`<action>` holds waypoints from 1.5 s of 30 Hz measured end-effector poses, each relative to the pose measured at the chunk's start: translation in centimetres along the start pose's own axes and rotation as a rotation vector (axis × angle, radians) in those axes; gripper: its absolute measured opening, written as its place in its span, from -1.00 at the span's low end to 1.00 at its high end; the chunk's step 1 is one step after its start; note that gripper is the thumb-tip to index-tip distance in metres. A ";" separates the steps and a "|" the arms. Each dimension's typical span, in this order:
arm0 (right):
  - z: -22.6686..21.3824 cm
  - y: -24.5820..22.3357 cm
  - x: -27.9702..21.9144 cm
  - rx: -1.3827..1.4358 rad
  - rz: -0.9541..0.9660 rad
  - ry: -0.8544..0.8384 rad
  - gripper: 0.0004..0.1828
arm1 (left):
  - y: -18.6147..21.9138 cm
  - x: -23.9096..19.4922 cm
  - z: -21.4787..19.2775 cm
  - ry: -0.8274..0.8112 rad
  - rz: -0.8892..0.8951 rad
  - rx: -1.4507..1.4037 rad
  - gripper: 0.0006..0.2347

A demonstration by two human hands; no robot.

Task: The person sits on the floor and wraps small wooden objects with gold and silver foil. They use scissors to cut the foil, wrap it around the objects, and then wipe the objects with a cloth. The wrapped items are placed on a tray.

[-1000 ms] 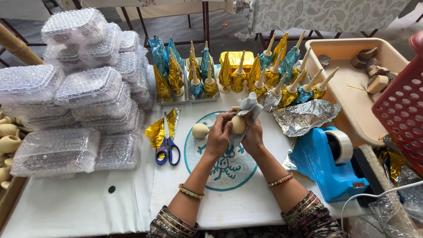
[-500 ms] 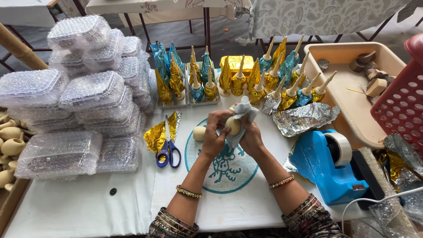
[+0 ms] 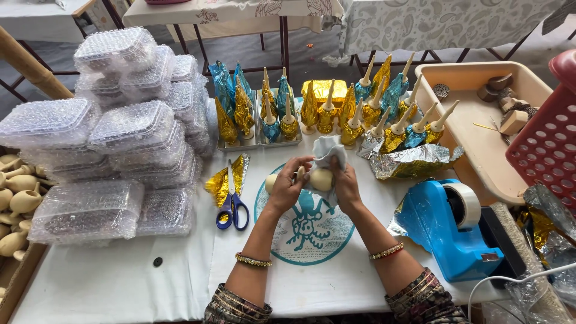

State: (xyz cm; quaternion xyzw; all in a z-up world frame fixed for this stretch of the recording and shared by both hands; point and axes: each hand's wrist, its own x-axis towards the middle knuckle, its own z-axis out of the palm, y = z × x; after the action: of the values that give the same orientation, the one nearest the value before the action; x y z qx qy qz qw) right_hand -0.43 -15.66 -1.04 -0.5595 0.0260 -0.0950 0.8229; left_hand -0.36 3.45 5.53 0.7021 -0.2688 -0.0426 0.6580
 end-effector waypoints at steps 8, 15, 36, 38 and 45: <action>6.2 -6.1 -5.4 -0.713 -0.840 -0.171 -0.46 | -4.2 0.3 1.0 0.219 0.235 0.239 -0.78; 3.5 -2.9 -4.0 -0.534 -0.607 0.064 -0.63 | 1.5 -1.4 3.8 0.273 0.023 0.365 -0.76; 1.5 -3.8 -2.0 -0.434 -0.407 -0.012 -0.28 | -0.6 -0.2 1.2 0.327 0.023 0.469 -0.73; -0.3 -4.6 -0.9 -0.555 -0.431 0.041 -0.29 | 0.8 -0.6 0.0 0.242 -0.040 0.666 -0.72; -1.4 -6.1 -0.9 -1.137 -0.036 0.210 -0.32 | 3.3 -1.3 -3.3 -0.356 -0.341 1.029 -0.37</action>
State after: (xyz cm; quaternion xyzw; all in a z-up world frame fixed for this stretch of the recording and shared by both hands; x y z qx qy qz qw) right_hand -2.30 -19.00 4.06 -0.9017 0.1449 -0.1350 0.3844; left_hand -1.16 7.03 8.68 0.9476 -0.2443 -0.1295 0.1598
